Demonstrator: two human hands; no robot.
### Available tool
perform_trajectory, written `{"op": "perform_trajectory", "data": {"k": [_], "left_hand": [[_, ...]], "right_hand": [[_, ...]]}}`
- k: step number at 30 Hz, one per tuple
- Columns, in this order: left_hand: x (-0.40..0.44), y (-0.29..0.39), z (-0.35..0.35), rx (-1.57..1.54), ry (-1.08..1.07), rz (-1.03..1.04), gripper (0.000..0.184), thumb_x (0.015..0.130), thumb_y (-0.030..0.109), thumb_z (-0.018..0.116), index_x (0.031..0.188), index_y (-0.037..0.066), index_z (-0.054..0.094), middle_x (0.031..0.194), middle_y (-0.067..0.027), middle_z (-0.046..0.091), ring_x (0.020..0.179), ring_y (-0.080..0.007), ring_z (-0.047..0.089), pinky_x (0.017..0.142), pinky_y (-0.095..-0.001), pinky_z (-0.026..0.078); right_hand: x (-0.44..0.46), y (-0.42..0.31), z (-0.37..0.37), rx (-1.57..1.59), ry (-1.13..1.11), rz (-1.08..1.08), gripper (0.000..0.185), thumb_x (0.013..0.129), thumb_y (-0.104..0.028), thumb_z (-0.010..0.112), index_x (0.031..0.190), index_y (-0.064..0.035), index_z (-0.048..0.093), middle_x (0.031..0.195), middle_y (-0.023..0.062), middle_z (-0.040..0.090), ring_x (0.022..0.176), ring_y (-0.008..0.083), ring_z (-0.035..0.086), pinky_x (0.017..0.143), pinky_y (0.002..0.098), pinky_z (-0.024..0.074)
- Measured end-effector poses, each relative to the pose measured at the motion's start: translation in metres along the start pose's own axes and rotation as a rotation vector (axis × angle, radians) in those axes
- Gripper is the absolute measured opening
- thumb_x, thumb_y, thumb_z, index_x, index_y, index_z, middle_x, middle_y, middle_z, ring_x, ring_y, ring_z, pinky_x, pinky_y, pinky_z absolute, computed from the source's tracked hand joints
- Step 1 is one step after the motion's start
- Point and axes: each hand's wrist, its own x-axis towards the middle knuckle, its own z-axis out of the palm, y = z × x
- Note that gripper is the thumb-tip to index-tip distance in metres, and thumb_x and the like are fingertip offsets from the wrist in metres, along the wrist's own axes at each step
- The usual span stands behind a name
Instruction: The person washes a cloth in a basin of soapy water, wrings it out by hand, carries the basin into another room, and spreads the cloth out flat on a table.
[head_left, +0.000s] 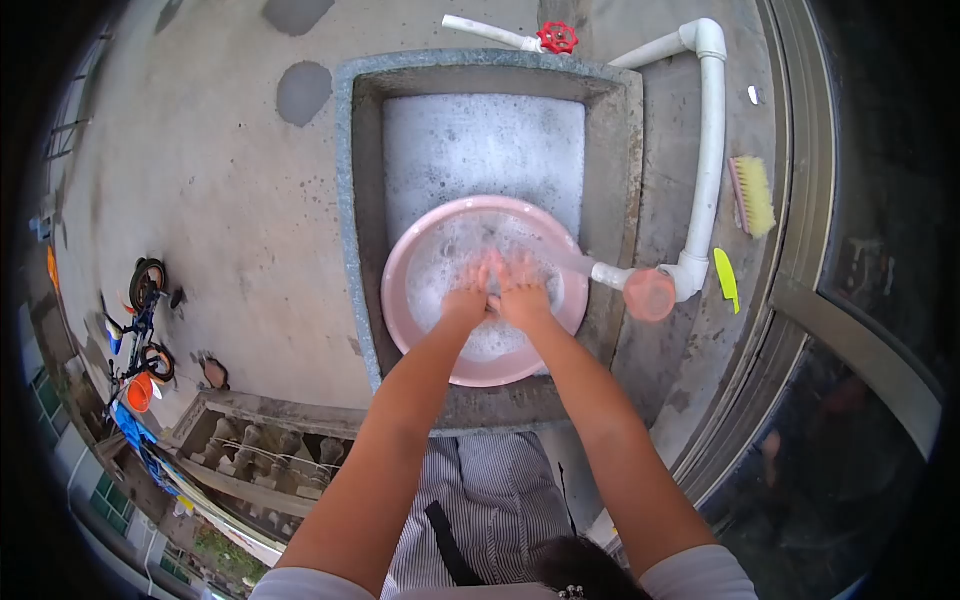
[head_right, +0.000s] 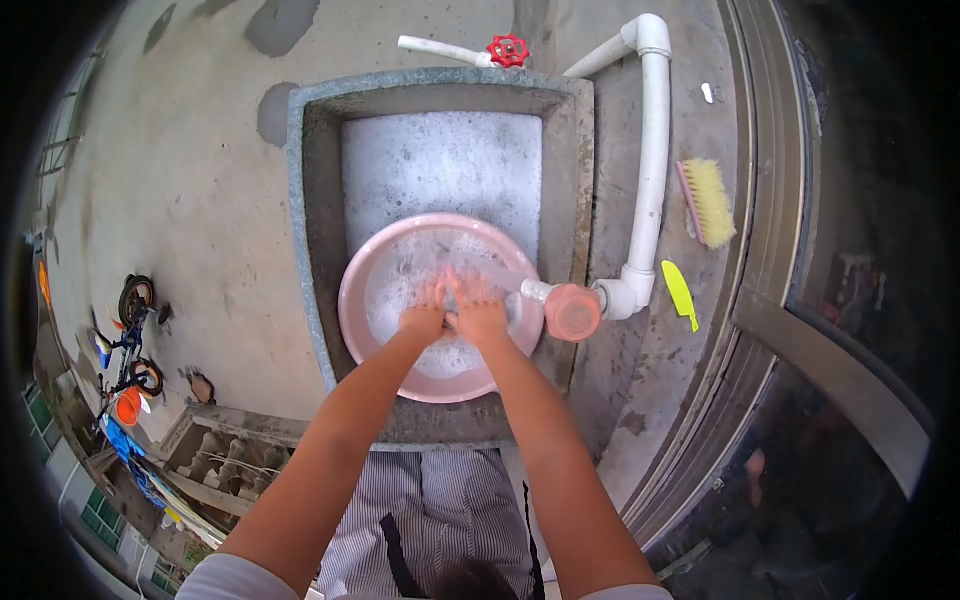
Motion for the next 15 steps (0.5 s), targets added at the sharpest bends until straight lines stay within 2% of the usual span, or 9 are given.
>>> {"op": "perform_trajectory", "data": {"k": [2, 3, 5, 6, 9, 10, 12, 14, 15], "left_hand": [[-0.001, -0.003, -0.024, -0.069, 0.024, -0.024, 0.099, 0.066, 0.048, 0.071, 0.142, 0.018, 0.015, 0.113, -0.0155, 0.059, 0.102, -0.0308, 0.058, 0.082, -0.0398, 0.047], [-0.071, 0.025, -0.003, -0.116, -0.157, -0.001, 0.089, 0.067, 0.048, 0.070, 0.137, 0.016, 0.025, 0.108, -0.0142, 0.061, 0.099, -0.0303, 0.060, 0.081, -0.0396, 0.047], [-0.047, 0.006, -0.027, -0.069, -0.134, 0.067, 0.071, 0.070, 0.047, 0.068, 0.128, 0.014, 0.045, 0.098, -0.0116, 0.065, 0.092, -0.0293, 0.062, 0.079, -0.0393, 0.048], [-0.030, -0.011, 0.000, 0.064, -0.103, 0.080, 0.050, 0.072, 0.047, 0.065, 0.109, 0.013, 0.062, 0.094, -0.0086, 0.067, 0.090, -0.0256, 0.063, 0.077, -0.0391, 0.048], [0.009, -0.010, 0.000, 0.163, -0.083, -0.006, 0.045, 0.073, 0.048, 0.064, 0.102, 0.014, 0.066, 0.093, -0.0069, 0.067, 0.087, -0.0234, 0.064, 0.075, -0.0382, 0.049], [0.006, -0.009, -0.005, 0.158, -0.153, -0.013, 0.046, 0.073, 0.048, 0.063, 0.102, 0.013, 0.065, 0.094, -0.0073, 0.067, 0.087, -0.0241, 0.064, 0.075, -0.0378, 0.049], [-0.015, -0.008, -0.035, -0.002, -0.060, 0.036, 0.040, 0.075, 0.043, 0.064, 0.100, 0.012, 0.065, 0.094, -0.0088, 0.066, 0.087, -0.0255, 0.064, 0.075, -0.0378, 0.049], [-0.012, -0.025, -0.036, -0.455, 0.069, 0.061, 0.034, 0.075, 0.037, 0.065, 0.099, 0.012, 0.065, 0.094, -0.0103, 0.065, 0.087, -0.0271, 0.063, 0.076, -0.0383, 0.048], [0.001, -0.050, -0.010, -0.839, 0.140, 0.053, 0.032, 0.075, 0.034, 0.066, 0.099, 0.012, 0.065, 0.095, -0.0111, 0.064, 0.088, -0.0280, 0.062, 0.076, -0.0388, 0.048]], "right_hand": [[0.014, -0.003, -0.013, -0.077, -0.019, -0.027, 0.090, 0.077, -0.052, 0.058, 0.144, -0.0197, 0.007, 0.145, 0.0181, 0.020, 0.133, 0.0394, 0.019, 0.102, 0.0555, 0.0225], [-0.065, -0.011, -0.016, -0.073, -0.157, -0.024, 0.087, 0.078, -0.052, 0.057, 0.144, -0.0199, 0.009, 0.144, 0.0170, 0.024, 0.130, 0.0373, 0.025, 0.101, 0.0529, 0.0254], [-0.037, 0.005, -0.016, -0.145, -0.032, -0.073, 0.081, 0.080, -0.051, 0.054, 0.144, -0.0204, 0.014, 0.141, 0.0147, 0.031, 0.125, 0.0332, 0.036, 0.099, 0.0478, 0.0312], [-0.028, 0.002, -0.014, -0.125, -0.039, -0.091, 0.080, 0.080, -0.051, 0.054, 0.143, -0.0195, 0.017, 0.140, 0.0153, 0.032, 0.122, 0.0347, 0.040, 0.099, 0.0451, 0.0324], [0.002, 0.014, -0.014, -0.018, -0.099, -0.038, 0.077, 0.082, -0.049, 0.053, 0.142, -0.0182, 0.018, 0.140, 0.0163, 0.031, 0.125, 0.0349, 0.037, 0.101, 0.0442, 0.0314], [-0.001, 0.010, -0.022, 0.011, -0.109, -0.035, 0.074, 0.082, -0.046, 0.054, 0.142, -0.0188, 0.020, 0.140, 0.0167, 0.031, 0.125, 0.0352, 0.036, 0.101, 0.0444, 0.0314], [-0.006, 0.002, -0.043, 0.071, -0.117, -0.027, 0.068, 0.084, -0.041, 0.054, 0.141, -0.0198, 0.024, 0.141, 0.0175, 0.029, 0.127, 0.0357, 0.034, 0.101, 0.0446, 0.0316], [0.000, 0.009, -0.068, 0.207, -0.012, -0.088, 0.068, 0.081, -0.034, 0.058, 0.140, -0.0219, 0.025, 0.141, 0.0185, 0.028, 0.126, 0.0376, 0.032, 0.100, 0.0463, 0.0322], [-0.001, 0.015, -0.073, 0.276, 0.025, -0.118, 0.069, 0.080, -0.030, 0.061, 0.140, -0.0230, 0.026, 0.140, 0.0191, 0.028, 0.126, 0.0385, 0.031, 0.099, 0.0472, 0.0326]]}}
